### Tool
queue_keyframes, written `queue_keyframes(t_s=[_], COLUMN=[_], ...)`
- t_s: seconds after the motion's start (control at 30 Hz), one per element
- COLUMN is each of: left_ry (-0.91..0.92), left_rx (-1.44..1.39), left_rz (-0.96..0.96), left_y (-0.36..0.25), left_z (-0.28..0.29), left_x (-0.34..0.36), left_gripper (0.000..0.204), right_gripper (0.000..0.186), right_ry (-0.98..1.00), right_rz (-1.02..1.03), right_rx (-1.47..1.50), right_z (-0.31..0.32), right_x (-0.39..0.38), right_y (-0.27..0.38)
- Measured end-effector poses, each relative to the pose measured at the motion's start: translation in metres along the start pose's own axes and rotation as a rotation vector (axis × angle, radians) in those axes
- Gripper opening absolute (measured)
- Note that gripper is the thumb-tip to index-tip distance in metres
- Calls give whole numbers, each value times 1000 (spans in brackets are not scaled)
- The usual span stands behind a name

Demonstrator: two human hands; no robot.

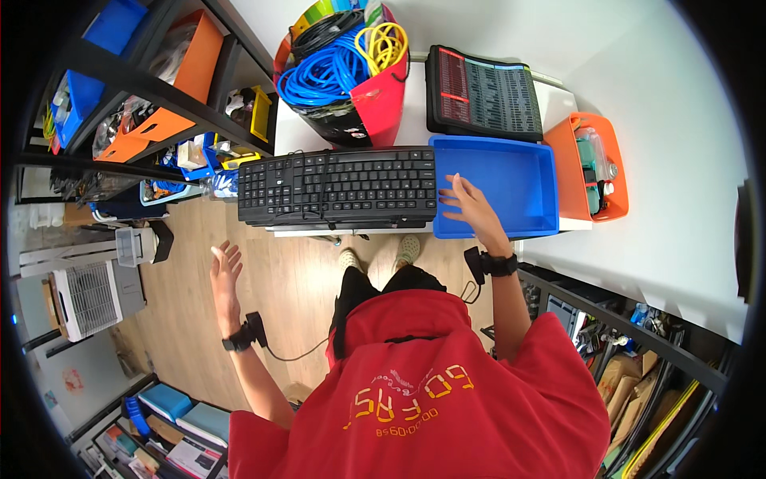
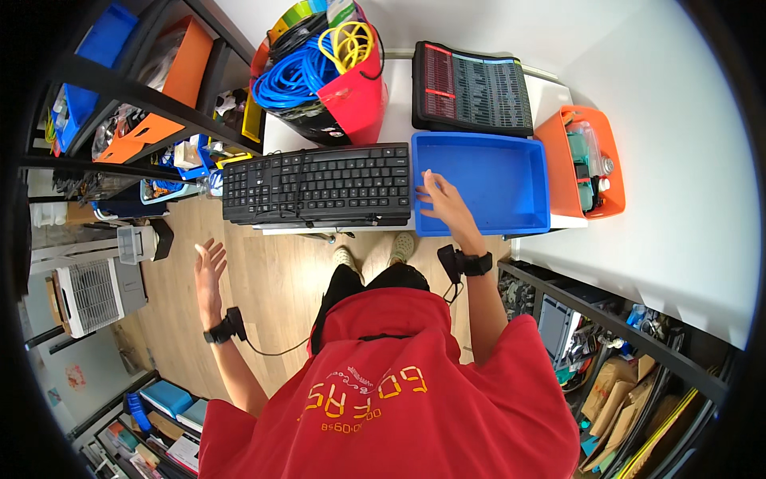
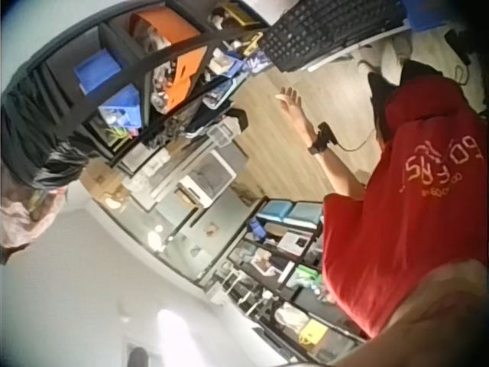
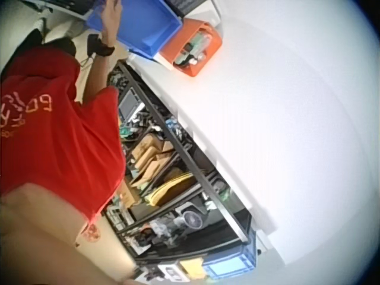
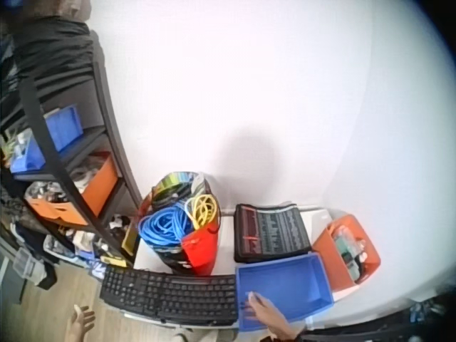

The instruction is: Sort and organize hardware supplies and computer peripherals into bins and on shelves.

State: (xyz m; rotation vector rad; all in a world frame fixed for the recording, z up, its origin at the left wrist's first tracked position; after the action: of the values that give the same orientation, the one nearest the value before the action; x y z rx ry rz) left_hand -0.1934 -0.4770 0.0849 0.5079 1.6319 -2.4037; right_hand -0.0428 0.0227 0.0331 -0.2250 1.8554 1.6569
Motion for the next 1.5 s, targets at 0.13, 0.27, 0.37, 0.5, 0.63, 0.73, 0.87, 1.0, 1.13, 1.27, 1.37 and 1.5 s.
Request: queue_keyframes(t_s=[0.13, 0.27, 0.37, 0.5, 0.63, 0.73, 0.87, 1.0, 1.13, 1.27, 1.37, 1.5], left_ry=[60, 191, 358, 555, 586, 590, 625, 588, 461, 382, 396, 367], left_rx=[26, -74, -77, -392, -402, -384, -295, -264, -144, -273, -315, -250], left_rz=[-5, 122, 200, 210, 235, 218, 208, 93, 64, 192, 203, 297], left_y=[2, 20, 8, 16, 18, 20, 26, 47, 85, 98, 119, 124], left_z=[-7, -17, -42, -70, -72, -67, -68, -59, -39, -33, -10, 5], left_x=[55, 126, 153, 177, 180, 180, 185, 187, 184, 170, 172, 166], left_gripper=[90, 109, 103, 60, 59, 60, 74, 78, 76, 65, 69, 71], right_gripper=[68, 65, 59, 59, 59, 59, 59, 58, 60, 84, 102, 111], right_ry=[-52, -36, -46, -121, -152, -123, -220, -146, -97, -161, -150, -138], right_rz=[-56, 33, 9, -32, -34, -13, -21, -9, 70, 89, 68, 28], right_rx=[64, 341, 468, 430, 413, 393, 346, 362, 144, 215, 217, 284], right_z=[-32, -51, -58, -65, -61, -60, -57, -61, -49, -48, -52, -55], right_x=[11, 44, 44, 41, 45, 46, 38, 23, 18, 10, 14, 11], right_y=[3, -3, 5, 6, -1, -5, -16, -21, -40, -50, -59, -56])
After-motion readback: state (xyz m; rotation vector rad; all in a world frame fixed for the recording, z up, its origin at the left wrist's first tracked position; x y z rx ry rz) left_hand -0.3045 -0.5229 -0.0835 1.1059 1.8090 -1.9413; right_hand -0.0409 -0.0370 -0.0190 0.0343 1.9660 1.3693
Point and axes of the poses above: each hand's wrist, its own x-axis towards the middle knuckle, its own z-axis out of the back of the hand, y = z × x, the point moved 4 cm from there along x, towards the middle knuckle, and after that the axes turned 3 degrees about y, right-handed, at the moved point
